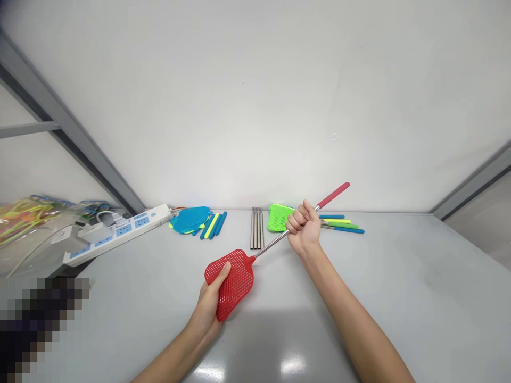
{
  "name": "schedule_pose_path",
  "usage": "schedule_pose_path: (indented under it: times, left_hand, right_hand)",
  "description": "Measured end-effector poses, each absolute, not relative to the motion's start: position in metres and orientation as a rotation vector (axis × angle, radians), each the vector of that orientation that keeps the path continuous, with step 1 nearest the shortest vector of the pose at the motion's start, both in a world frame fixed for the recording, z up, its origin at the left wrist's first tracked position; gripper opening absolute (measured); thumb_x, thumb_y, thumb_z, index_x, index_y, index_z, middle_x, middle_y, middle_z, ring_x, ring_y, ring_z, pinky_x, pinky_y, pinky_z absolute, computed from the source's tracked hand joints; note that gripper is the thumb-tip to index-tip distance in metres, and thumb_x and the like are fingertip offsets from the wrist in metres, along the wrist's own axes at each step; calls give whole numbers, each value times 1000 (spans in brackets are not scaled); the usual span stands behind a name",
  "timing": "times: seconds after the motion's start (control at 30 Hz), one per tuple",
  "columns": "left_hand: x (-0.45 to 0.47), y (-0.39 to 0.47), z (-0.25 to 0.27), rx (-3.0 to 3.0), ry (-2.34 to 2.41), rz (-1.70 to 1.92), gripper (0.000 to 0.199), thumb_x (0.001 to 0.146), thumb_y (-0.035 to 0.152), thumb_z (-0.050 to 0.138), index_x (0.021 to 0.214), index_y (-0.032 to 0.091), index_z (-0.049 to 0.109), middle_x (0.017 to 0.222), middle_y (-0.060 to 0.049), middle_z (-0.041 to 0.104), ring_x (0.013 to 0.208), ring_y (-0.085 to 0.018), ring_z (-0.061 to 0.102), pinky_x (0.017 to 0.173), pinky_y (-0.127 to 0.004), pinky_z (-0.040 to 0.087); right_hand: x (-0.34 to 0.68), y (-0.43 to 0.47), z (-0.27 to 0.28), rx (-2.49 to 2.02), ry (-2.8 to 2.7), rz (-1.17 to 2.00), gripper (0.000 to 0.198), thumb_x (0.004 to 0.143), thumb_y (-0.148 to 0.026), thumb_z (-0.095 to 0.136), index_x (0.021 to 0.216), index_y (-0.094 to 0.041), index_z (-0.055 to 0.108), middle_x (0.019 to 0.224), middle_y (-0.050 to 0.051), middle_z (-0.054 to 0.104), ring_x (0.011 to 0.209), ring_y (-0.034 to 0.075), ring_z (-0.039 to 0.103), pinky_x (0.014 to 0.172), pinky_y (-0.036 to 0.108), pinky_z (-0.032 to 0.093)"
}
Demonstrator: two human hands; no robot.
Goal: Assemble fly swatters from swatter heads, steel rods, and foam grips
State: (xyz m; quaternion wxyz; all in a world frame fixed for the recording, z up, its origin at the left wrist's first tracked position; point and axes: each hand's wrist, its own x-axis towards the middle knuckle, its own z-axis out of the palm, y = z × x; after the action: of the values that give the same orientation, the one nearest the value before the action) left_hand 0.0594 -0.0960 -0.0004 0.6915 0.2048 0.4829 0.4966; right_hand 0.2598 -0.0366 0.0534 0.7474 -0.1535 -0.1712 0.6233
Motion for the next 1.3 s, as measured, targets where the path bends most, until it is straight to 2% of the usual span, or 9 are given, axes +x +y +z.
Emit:
schedule_pose_path:
  times: [0.2, 0.53, 1.0, 1.3]
  left_hand:
    - [58, -96, 1, 454, 1102, 1100, 37, 63, 35, 66, 92, 13, 60, 87, -10, 65, 73, -21, 62, 58, -27, 52]
    - [59, -95, 7, 411, 1134, 1108, 33, 63, 30, 67, 90, 12, 60, 86, -10, 65, 77, -21, 62, 66, -28, 51]
    - [60, -96, 5, 450, 1138, 1123, 35, 62, 32, 68, 89, 12, 60, 82, -9, 65, 69, -19, 63, 58, -25, 52]
    - [59, -97, 3, 455, 1129, 1114, 34, 63, 34, 66, 89, 13, 60, 85, -9, 65, 73, -21, 62, 61, -27, 52]
  right_hand:
    - [260, -36, 53, -337, -377, 1350, 41, 78, -26, 44, 49, -19, 16, 40, -8, 8, 34, 6, 8, 29, 20, 9]
    - [257, -33, 53, -331, -336, 1349, 40, 78, -25, 43, 50, -19, 16, 41, -9, 8, 33, 6, 7, 29, 19, 8]
    - [250, -36, 48, -324, -336, 1367, 40, 78, -25, 43, 50, -19, 15, 41, -9, 8, 34, 6, 7, 30, 20, 7]
    - [249, -34, 45, -331, -332, 1375, 40, 78, -26, 43, 50, -19, 16, 40, -9, 9, 34, 6, 7, 30, 20, 7]
